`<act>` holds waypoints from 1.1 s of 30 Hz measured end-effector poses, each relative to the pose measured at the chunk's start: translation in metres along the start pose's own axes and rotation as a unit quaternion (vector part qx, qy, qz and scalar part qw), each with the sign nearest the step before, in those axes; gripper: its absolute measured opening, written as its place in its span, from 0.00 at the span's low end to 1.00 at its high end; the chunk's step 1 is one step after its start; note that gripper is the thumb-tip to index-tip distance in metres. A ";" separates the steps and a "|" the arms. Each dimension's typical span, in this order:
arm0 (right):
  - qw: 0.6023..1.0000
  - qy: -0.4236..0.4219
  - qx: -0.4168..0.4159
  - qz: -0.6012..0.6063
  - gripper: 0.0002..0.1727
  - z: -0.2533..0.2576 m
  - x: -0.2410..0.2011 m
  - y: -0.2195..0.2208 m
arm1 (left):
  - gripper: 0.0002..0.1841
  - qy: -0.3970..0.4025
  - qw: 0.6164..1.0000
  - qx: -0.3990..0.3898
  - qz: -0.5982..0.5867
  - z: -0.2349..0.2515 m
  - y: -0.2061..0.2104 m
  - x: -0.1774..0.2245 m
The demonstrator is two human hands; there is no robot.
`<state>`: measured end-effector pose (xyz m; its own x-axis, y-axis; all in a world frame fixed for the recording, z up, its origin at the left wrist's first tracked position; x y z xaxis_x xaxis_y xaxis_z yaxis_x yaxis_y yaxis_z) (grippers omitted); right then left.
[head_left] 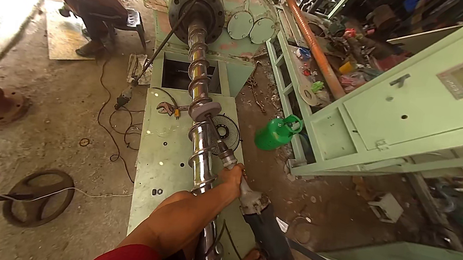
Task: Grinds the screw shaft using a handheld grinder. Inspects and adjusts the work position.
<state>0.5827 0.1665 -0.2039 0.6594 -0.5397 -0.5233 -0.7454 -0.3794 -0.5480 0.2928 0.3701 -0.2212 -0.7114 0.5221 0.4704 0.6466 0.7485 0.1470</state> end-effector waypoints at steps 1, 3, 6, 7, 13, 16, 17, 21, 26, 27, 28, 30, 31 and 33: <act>1.000 0.002 0.001 0.014 0.18 0.000 -0.001 0.000 | 0.12 0.002 1.000 -0.004 0.008 0.002 0.006 -0.001; 0.999 0.018 0.004 0.030 0.18 0.000 -0.001 0.001 | 0.11 0.005 1.000 -0.011 0.021 0.007 0.016 -0.005; 0.999 0.034 0.001 0.037 0.20 0.001 -0.003 0.002 | 0.11 0.007 0.999 -0.016 0.033 0.017 0.027 -0.010; 0.998 0.031 0.000 0.048 0.20 0.001 -0.003 0.004 | 0.11 0.007 0.999 -0.019 0.040 0.020 0.029 -0.011; 0.995 0.034 -0.012 0.093 0.17 0.002 -0.002 0.012 | 0.12 0.006 0.998 -0.016 0.055 0.026 0.029 -0.012; 0.997 0.025 -0.013 0.075 0.18 -0.002 -0.007 0.009 | 0.12 0.010 0.999 -0.012 0.046 0.018 0.022 -0.008; 0.998 0.020 -0.014 0.064 0.19 -0.003 -0.008 0.008 | 0.12 0.009 0.999 -0.012 0.041 0.015 0.019 -0.006; 0.999 0.006 -0.009 0.041 0.18 -0.008 -0.010 0.006 | 0.12 0.002 1.000 -0.016 0.014 0.006 0.008 -0.002; 1.000 0.002 -0.005 0.014 0.18 -0.010 -0.013 0.006 | 0.10 0.002 1.000 -0.010 -0.010 0.003 -0.006 0.000; 1.000 0.000 -0.005 0.008 0.18 -0.010 -0.015 0.005 | 0.10 0.000 1.000 -0.008 -0.013 0.002 -0.009 0.001; 1.000 -0.002 -0.005 0.003 0.18 -0.010 -0.017 0.004 | 0.10 -0.001 1.000 -0.006 -0.015 0.002 -0.011 0.002; 1.000 -0.007 -0.004 -0.008 0.18 -0.008 -0.017 0.003 | 0.10 -0.002 1.000 -0.003 -0.018 0.001 -0.015 0.005; 1.000 -0.008 -0.002 -0.011 0.18 -0.008 -0.017 0.002 | 0.10 -0.003 1.000 -0.003 -0.018 0.000 -0.017 0.005; 1.000 -0.010 -0.003 -0.013 0.17 -0.008 -0.016 0.002 | 0.10 -0.004 1.000 -0.002 -0.018 -0.001 -0.020 0.005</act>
<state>0.5701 0.1686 -0.1910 0.6804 -0.5148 -0.5215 -0.7285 -0.3979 -0.5577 0.2767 0.3579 -0.2210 -0.7367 0.4976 0.4578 0.6210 0.7658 0.1670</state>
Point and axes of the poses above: each hand's wrist, its own z-axis towards the middle knuckle, its own y-axis out of the palm, x = y × z, the point moved 8 cm from there along z, towards the middle knuckle, and after that the axes turned 13 degrees about x, right-handed, at the moved point
